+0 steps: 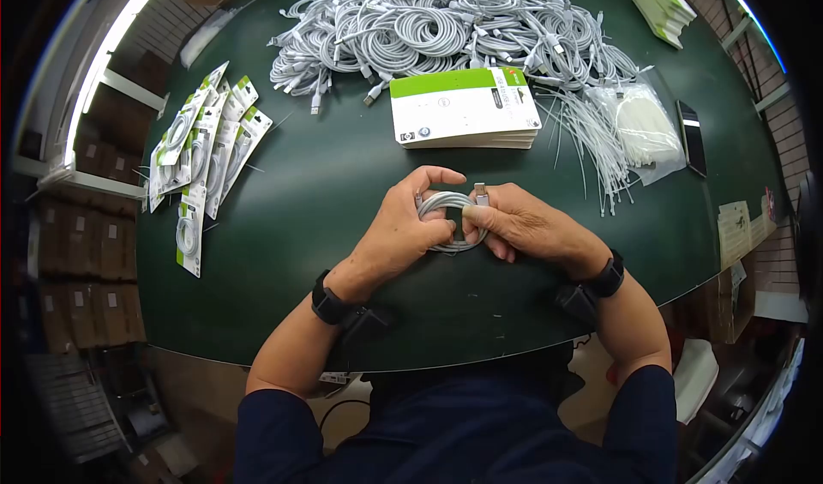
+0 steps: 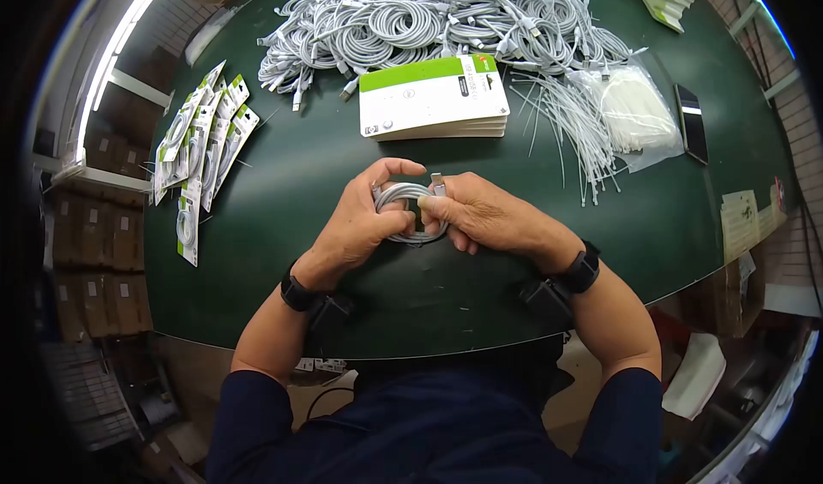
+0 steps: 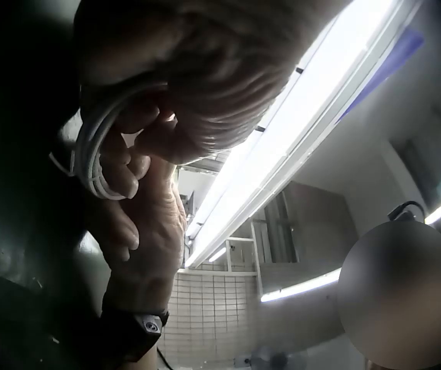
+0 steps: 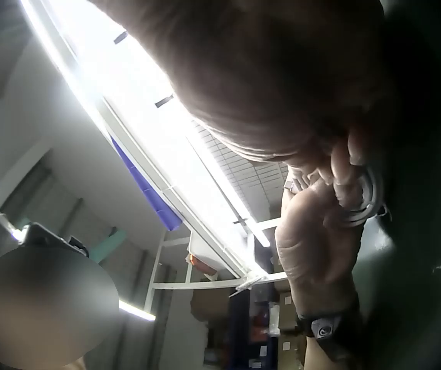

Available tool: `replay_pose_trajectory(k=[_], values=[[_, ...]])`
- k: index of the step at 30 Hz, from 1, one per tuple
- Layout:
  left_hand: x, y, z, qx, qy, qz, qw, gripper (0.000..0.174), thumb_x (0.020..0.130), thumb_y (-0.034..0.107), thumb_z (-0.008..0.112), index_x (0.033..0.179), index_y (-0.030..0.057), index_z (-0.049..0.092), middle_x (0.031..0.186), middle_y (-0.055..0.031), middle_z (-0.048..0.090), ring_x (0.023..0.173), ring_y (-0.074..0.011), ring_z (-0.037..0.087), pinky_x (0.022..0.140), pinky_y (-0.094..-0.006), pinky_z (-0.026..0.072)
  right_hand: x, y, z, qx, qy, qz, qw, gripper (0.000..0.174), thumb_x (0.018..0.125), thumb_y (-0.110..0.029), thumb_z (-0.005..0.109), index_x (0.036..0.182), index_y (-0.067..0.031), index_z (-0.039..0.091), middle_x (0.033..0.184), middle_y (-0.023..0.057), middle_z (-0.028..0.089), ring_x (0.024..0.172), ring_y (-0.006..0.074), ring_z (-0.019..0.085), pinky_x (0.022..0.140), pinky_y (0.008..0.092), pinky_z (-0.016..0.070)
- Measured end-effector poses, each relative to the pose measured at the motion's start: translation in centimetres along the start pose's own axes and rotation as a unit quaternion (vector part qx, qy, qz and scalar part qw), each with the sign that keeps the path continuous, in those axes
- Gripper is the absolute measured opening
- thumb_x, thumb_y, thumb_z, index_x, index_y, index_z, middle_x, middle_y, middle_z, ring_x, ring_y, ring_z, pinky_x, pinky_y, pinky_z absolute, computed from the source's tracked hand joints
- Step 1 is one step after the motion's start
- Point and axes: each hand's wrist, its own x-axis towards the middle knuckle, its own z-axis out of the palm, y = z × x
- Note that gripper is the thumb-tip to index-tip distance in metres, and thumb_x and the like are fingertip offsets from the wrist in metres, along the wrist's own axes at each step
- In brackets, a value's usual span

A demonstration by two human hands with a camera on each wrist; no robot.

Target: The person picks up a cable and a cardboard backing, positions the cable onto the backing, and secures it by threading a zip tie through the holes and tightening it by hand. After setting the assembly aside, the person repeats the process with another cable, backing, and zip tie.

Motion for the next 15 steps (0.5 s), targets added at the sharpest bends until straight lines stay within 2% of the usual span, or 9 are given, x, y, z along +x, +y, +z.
replay_pose_trajectory(k=[3, 4, 6, 9, 12, 15], values=[[0.2, 1.0, 0.1, 0.141, 0.025, -0.025, 0.989, 0.046, 0.081, -0.001, 0.069, 0.125, -0.0029, 0.057, 0.088, -0.0050, 0.070, 0.072, -0.0084, 0.063, 0.065, -0.0242, 0.0517, 0.1, -0.7, 0.2, -0.114, -0.028, 0.023, 0.993, 0.037, 0.110, -0.031, 0.053, 0.094, 0.0010, 0.061, 0.075, 0.0061, 0.061, 0.059, 0.0123, 0.061, 0.053, 0.0301, 0.0493], [0.1, 1.3, 0.3, 0.170, 0.030, -0.015, 0.985, 0.038, 0.081, -0.002, 0.070, 0.118, -0.0022, 0.059, 0.082, -0.0066, 0.072, 0.071, -0.0086, 0.064, 0.063, -0.0263, 0.0510, 0.0, -1.1, 0.5, -0.122, -0.024, 0.029, 0.992, 0.036, 0.110, -0.030, 0.054, 0.095, 0.0018, 0.061, 0.074, 0.0074, 0.061, 0.058, 0.0138, 0.061, 0.054, 0.0317, 0.0496], [0.0, 0.9, 0.6, 0.245, 0.041, 0.036, 0.968, 0.033, 0.082, -0.002, 0.070, 0.113, -0.0009, 0.060, 0.077, -0.0095, 0.071, 0.067, -0.0123, 0.064, 0.062, -0.0287, 0.0504, -0.1, -1.7, 0.9, -0.141, -0.015, 0.041, 0.989, 0.035, 0.108, -0.028, 0.056, 0.096, 0.0036, 0.061, 0.072, 0.0101, 0.060, 0.058, 0.0168, 0.062, 0.056, 0.0351, 0.0501], [-0.1, 0.2, 0.9, 0.324, 0.054, 0.111, 0.938, 0.026, 0.083, -0.003, 0.070, 0.106, 0.0001, 0.059, 0.073, -0.0142, 0.069, 0.063, -0.0218, 0.066, 0.060, -0.0338, 0.0497, -0.2, -1.8, 1.2, -0.171, -0.026, 0.052, 0.984, 0.033, 0.106, -0.027, 0.059, 0.098, 0.0056, 0.062, 0.075, 0.0153, 0.062, 0.065, 0.0291, 0.065, 0.066, 0.0412, 0.0525], [-0.2, 0.1, 1.1, 0.381, 0.059, 0.153, 0.910, 0.023, 0.084, -0.003, 0.071, 0.103, 0.0010, 0.059, 0.071, -0.0169, 0.066, 0.063, -0.0321, 0.067, 0.060, -0.0390, 0.0490, -0.3, -1.8, 1.2, -0.215, -0.001, 0.010, 0.977, 0.033, 0.105, -0.027, 0.061, 0.102, 0.0060, 0.063, 0.082, 0.0224, 0.067, 0.080, 0.0427, 0.067, 0.077, 0.0488, 0.0520], [-0.2, 0.2, 1.1, 0.435, 0.060, 0.169, 0.882, 0.022, 0.084, -0.003, 0.071, 0.102, 0.0018, 0.058, 0.070, -0.0173, 0.065, 0.065, -0.0368, 0.066, 0.060, -0.0426, 0.0485, -0.3, -0.8, 1.5, -0.283, 0.041, -0.043, 0.957, 0.033, 0.106, -0.028, 0.061, 0.105, 0.0048, 0.064, 0.092, 0.0267, 0.069, 0.095, 0.0499, 0.064, 0.084, 0.0544, 0.0493]])
